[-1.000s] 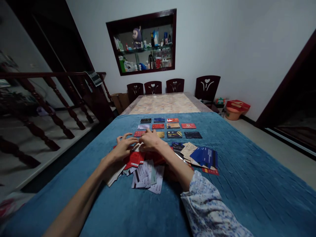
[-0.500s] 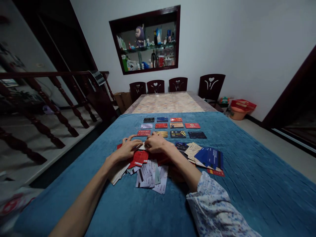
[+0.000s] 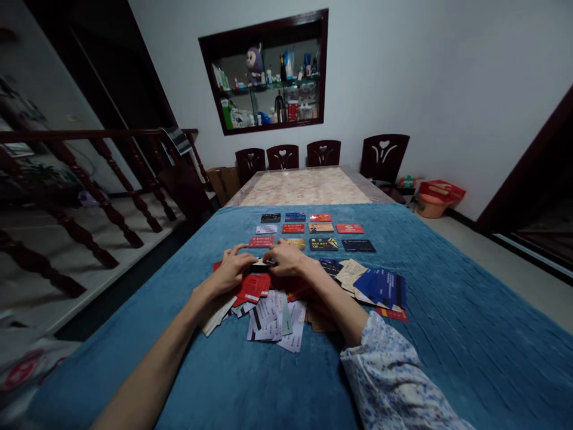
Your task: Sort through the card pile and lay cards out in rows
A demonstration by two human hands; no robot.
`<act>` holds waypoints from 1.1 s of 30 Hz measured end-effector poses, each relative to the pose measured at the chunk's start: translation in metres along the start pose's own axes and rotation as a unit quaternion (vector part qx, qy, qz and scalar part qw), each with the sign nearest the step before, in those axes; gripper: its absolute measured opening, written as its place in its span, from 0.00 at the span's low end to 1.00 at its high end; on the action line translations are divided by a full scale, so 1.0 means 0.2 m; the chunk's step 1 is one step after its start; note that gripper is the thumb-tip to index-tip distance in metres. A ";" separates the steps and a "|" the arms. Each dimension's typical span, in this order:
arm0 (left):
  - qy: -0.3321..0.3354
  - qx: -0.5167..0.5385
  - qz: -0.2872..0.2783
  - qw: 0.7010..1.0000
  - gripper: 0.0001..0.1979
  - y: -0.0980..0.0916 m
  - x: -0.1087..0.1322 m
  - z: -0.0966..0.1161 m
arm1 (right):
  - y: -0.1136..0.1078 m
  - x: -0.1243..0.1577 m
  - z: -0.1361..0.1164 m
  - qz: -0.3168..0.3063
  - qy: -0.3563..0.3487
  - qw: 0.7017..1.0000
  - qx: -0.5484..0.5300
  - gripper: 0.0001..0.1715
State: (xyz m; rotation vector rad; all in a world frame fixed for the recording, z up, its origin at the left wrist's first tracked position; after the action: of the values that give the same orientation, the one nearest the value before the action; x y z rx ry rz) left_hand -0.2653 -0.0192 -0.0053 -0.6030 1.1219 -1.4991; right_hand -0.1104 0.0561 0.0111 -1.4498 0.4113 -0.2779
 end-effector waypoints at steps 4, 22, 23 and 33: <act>-0.014 -0.001 0.069 0.998 0.23 -0.04 0.00 0.00 | -0.03 0.00 -0.01 0.019 0.019 1.000 0.006 0.20; -0.040 0.025 0.163 0.986 0.20 -0.05 0.00 -0.02 | -0.05 0.02 -0.03 0.052 0.084 0.995 0.025 0.18; -0.041 0.025 0.168 0.985 0.20 -0.05 0.00 -0.03 | -0.04 0.01 -0.03 0.052 0.086 0.995 0.026 0.19; -0.040 0.001 0.184 0.982 0.22 -0.03 0.00 -0.04 | 0.00 0.00 -0.04 0.062 0.105 0.991 0.061 0.23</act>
State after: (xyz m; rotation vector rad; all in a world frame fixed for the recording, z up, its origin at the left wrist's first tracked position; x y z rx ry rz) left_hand -0.2751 -0.0167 -0.0042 -0.4224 1.1017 -1.1471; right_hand -0.1129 0.0486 0.0113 -1.2742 0.6427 -0.3509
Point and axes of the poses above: each hand's wrist, its own x-axis away from the middle knuckle, its own y-axis out of the palm, z = x × y, the point moved 4 cm from there along -x, towards the middle knuckle, and after that the axes turned 14 degrees about x, right-handed, at the moved point
